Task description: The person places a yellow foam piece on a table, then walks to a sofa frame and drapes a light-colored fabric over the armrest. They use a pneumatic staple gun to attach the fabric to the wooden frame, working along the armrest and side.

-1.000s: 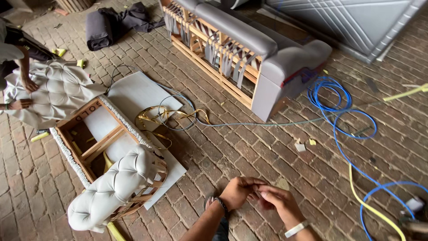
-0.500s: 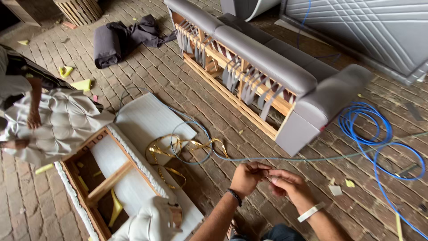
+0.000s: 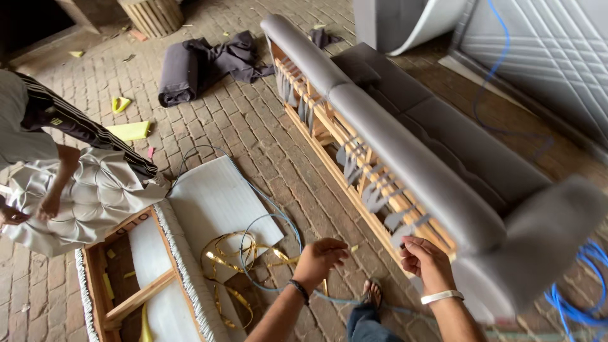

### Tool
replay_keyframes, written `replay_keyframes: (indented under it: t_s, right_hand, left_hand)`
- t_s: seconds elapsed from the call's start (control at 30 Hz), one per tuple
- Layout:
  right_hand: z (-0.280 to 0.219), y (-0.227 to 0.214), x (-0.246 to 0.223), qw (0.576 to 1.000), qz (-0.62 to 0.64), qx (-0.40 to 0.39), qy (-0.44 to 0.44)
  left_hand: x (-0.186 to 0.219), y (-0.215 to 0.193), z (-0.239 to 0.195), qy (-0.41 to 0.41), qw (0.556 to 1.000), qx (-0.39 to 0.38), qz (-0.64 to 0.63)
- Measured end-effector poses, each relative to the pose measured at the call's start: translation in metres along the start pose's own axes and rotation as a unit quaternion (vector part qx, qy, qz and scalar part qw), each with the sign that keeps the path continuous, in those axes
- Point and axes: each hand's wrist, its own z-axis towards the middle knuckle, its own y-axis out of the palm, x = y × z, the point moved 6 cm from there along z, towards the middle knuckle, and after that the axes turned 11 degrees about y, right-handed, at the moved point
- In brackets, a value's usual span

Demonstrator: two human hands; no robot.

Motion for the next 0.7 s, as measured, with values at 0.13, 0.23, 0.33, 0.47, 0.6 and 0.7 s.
replay_keyframes:
  t_s: [0.13, 0.23, 0.33, 0.47, 0.6, 0.7]
  right_hand:
    - [0.077, 0.021, -0.079, 0.998, -0.040, -0.036, -0.011]
    - [0.122, 0.041, -0.126, 0.996, -0.063, -0.058, -0.019]
    - [0.157, 0.061, -0.148, 0.995, -0.088, -0.045, -0.018]
    - [0.208, 0.082, -0.169, 0.995, -0.098, -0.029, 0.006]
    - [0.270, 0.093, -0.180, 0.984, -0.174, 0.040, -0.002]
    - [0.313, 0.101, -0.186, 0.928, -0.330, 0.170, -0.041]
  left_hand:
    - [0.022, -0.013, 0.087, -0.015, 0.998, 0.044, 0.046]
    - [0.035, -0.026, 0.138, -0.037, 0.996, 0.066, 0.038]
    - [0.038, -0.040, 0.180, -0.052, 0.996, 0.073, 0.022]
    - [0.026, -0.064, 0.251, -0.086, 0.993, 0.079, -0.007]
    - [0.007, -0.090, 0.344, -0.064, 0.997, 0.049, -0.011]
    - [0.002, -0.108, 0.422, -0.057, 0.998, -0.003, -0.027]
